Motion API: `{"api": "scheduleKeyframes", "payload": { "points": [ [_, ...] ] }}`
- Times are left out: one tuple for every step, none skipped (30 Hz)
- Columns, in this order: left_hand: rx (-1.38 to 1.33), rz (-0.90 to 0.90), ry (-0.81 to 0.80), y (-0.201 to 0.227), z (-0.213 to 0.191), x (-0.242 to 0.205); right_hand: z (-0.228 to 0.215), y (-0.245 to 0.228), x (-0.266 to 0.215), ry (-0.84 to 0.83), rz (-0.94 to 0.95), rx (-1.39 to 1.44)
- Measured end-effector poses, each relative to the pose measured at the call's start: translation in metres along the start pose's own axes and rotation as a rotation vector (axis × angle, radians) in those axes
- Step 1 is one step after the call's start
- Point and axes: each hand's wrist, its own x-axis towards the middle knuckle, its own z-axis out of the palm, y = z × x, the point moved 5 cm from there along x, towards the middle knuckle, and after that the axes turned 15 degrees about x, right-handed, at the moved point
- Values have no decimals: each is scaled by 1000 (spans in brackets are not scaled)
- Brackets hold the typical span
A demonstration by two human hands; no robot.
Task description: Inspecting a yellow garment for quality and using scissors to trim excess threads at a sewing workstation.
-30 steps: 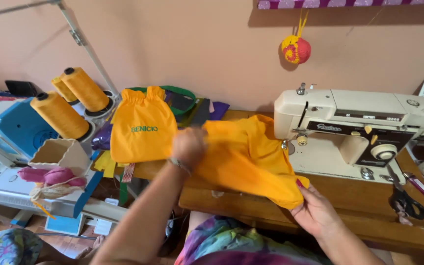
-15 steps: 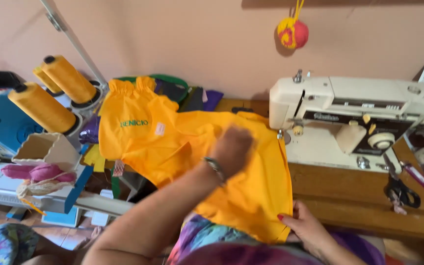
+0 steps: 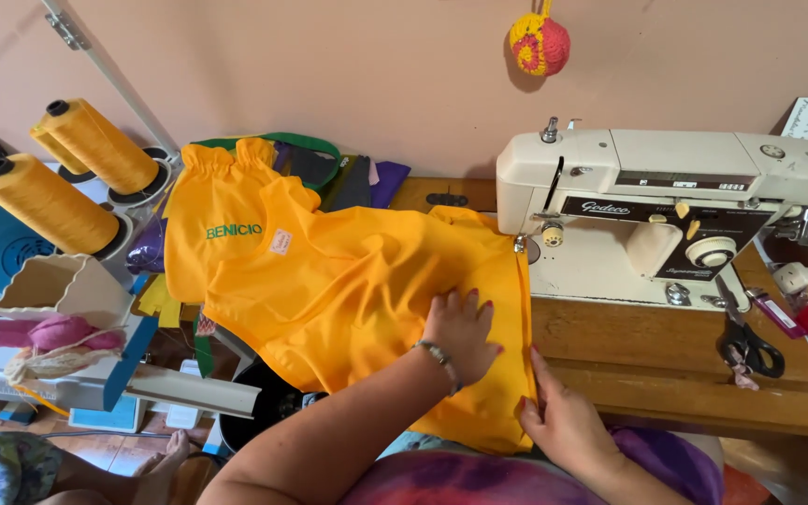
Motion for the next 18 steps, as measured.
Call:
{"api": "scheduleKeyframes", "payload": {
  "points": [
    [-7,12,5,1,-14,7,1,-2,0,-25,21,-54],
    [-15,24,10,2,-28,13,3,-5,1,-50,42,-108],
    [-15,23,14,8,-12,30,4,-4,2,-48,40,-110],
    [-169,69,151,16,-3,48,6,-1,2,-65,80,-4],
    [-321,118,285,24,6,64,9,3,2,-83,123,104],
    [-320,120,288,20,11,66,11,11,4,-79,123,104],
    [-364,105,266,16,17,68,13,13,6,-66,22,158],
    [-407,91,245,12,24,70,14,16,8,-52,-78,212],
    [-409,94,238,11,27,71,15,20,9,-53,-71,214],
    [-440,72,282,8,28,71,17,23,11,-68,-82,210],
    [-475,47,327,5,29,71,18,27,12,-85,-92,201],
    [-480,48,321,8,32,69,18,26,7,-89,-84,201],
    [-459,45,289,7,34,70,16,24,8,-101,-52,193],
    [-438,42,258,6,35,70,15,21,8,-113,-19,186],
    [-441,39,259,3,30,67,14,21,10,-115,-21,183],
    [-462,56,267,1,24,64,13,21,11,-116,-37,190],
    [-484,79,267,2,21,58,15,22,8,-119,-44,203],
    [-488,82,259,3,21,56,15,22,6,-123,-36,205]
  ]
}}
